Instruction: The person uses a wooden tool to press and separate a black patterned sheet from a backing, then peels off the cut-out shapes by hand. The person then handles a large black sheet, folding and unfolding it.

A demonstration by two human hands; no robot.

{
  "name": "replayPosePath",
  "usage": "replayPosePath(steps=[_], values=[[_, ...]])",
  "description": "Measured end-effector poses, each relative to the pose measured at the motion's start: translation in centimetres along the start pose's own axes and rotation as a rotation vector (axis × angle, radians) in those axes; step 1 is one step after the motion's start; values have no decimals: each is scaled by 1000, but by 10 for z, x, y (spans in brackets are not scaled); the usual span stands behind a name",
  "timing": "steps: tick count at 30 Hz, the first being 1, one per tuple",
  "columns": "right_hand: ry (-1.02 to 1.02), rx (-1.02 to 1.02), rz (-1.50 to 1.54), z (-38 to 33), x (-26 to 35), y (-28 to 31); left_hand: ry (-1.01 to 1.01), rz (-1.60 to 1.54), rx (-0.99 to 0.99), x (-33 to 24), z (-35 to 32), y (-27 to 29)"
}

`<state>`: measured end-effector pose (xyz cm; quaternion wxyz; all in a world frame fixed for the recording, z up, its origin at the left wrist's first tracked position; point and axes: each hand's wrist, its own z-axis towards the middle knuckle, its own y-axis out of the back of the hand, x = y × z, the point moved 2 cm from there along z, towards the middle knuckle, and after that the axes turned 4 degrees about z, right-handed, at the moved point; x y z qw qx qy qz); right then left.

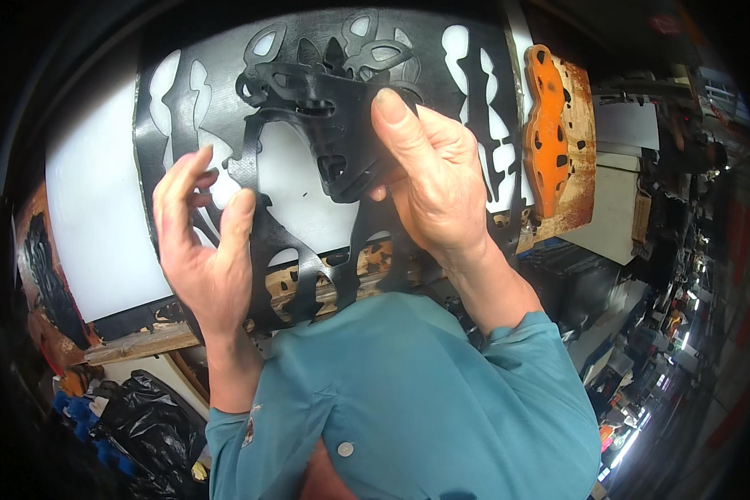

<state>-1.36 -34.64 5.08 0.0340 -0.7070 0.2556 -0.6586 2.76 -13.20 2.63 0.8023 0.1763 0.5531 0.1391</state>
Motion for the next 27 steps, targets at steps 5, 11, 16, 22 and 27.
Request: replayPosePath(steps=[5, 11, 16, 22, 27], values=[[-57, -42, -28, -9, -9, -3, 1, -249, 139, -19, 3, -13], [-39, 17, -87, -15, -19, -3, 242, -413, 358, -15, 8, -33], [70, 10, -68, -15, -18, -2, 17, 1, 100, 6, 18, -19], [34, 25, -90, -12, -21, -9, 700, -448, 446, 30, 9, -43], [40, 2, 20, 1, -13, 3, 696, -393, 339, 33, 6, -53]])
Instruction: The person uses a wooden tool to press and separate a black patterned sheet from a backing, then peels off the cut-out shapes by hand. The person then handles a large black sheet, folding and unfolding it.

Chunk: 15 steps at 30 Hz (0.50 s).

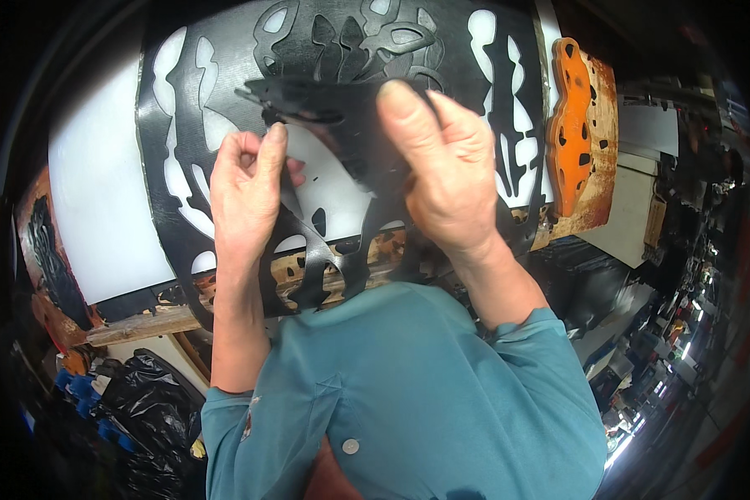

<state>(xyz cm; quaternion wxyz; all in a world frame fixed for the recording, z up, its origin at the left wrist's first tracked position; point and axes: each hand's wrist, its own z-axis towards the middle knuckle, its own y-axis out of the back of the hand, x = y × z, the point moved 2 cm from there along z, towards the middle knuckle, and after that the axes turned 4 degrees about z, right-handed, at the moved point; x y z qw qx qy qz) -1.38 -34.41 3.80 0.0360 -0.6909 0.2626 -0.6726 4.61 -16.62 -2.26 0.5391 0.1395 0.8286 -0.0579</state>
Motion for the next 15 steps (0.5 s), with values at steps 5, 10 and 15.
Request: replayPosePath(steps=[5, 10, 15], values=[[-12, -49, 57, 5, 0, 4, 54, -518, 275, -9, -2, -19], [8, -268, 57, 39, 6, 44, 144, -851, 539, -10, -5, 2], [64, -268, -94, 57, -13, 91, 339, -475, 414, 6, -32, 32]])
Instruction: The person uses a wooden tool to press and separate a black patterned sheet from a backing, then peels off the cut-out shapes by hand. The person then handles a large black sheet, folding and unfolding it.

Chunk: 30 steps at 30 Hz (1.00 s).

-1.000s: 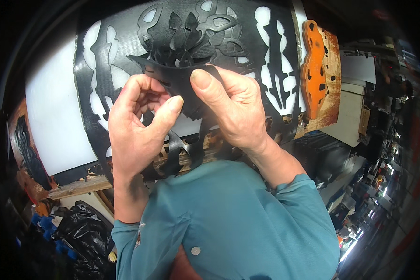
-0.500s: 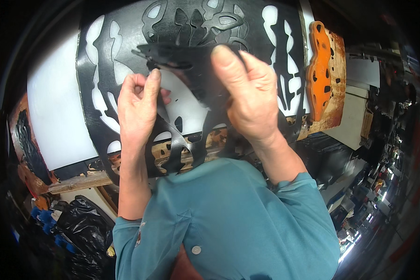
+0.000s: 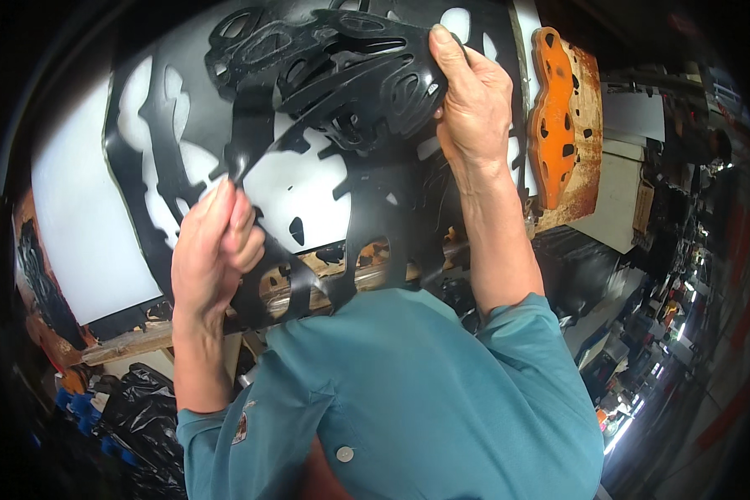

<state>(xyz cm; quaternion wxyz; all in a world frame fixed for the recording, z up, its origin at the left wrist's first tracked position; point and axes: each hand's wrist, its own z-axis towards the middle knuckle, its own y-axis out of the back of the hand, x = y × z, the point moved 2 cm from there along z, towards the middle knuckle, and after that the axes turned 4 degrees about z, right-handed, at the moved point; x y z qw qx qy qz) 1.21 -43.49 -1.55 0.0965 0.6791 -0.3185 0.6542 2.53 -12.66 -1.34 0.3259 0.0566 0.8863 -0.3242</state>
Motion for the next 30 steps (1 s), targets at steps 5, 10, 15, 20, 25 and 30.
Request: replayPosePath(steps=[5, 10, 15, 20, 25, 30], values=[[14, -294, -120, 35, 25, 23, 91, -3, -182, -11, -28, 43], [255, -465, 118, 51, 126, 116, -65, 362, -634, -12, -49, 90], [271, -128, 25, 20, 98, 136, -202, 725, -552, -17, -65, 89], [258, -197, -117, -12, 90, 84, -697, 1095, -1137, -45, -115, 84], [496, 40, -642, -13, 116, 43, -219, 69, -75, 23, -100, 7], [1264, -79, -1012, -30, 167, 18, 292, -117, -95, 73, -68, -26]])
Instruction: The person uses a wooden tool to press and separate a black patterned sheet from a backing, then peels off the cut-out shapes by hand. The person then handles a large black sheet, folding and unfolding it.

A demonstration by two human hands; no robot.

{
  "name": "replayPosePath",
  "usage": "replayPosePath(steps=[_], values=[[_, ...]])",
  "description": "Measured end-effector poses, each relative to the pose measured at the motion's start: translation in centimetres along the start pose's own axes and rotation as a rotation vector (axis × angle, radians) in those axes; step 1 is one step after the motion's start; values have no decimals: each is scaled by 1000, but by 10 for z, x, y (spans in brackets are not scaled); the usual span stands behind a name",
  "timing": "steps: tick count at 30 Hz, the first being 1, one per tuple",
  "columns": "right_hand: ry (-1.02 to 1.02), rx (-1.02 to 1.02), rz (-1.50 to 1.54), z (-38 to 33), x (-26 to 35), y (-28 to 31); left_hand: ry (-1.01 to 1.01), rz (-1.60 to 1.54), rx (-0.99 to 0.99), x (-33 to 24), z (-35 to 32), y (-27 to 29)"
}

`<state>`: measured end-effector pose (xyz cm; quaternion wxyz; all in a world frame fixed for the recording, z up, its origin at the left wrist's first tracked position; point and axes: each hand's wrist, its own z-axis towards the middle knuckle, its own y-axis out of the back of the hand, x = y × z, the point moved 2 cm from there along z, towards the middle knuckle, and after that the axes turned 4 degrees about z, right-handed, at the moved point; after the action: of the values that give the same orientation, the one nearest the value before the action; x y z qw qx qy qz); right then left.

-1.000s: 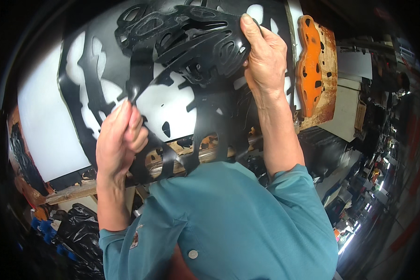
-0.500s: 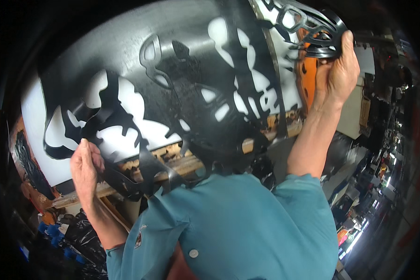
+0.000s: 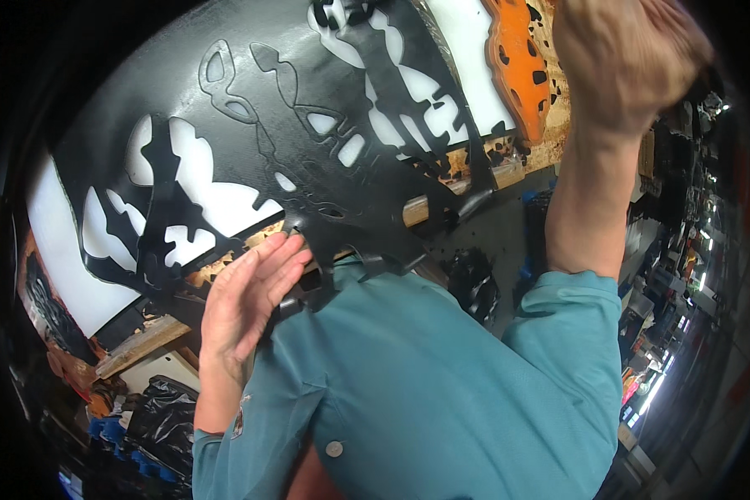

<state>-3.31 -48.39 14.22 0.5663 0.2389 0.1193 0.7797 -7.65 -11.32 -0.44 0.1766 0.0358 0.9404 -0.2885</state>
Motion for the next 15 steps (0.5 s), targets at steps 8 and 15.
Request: replayPosePath(steps=[8, 15], values=[[158, 697, 375, -161, 47, -14, -115, 211, 29, 37, 46, -17], [51, 774, 566, -204, 47, 10, -345, 108, 23, 53, 53, -51]])
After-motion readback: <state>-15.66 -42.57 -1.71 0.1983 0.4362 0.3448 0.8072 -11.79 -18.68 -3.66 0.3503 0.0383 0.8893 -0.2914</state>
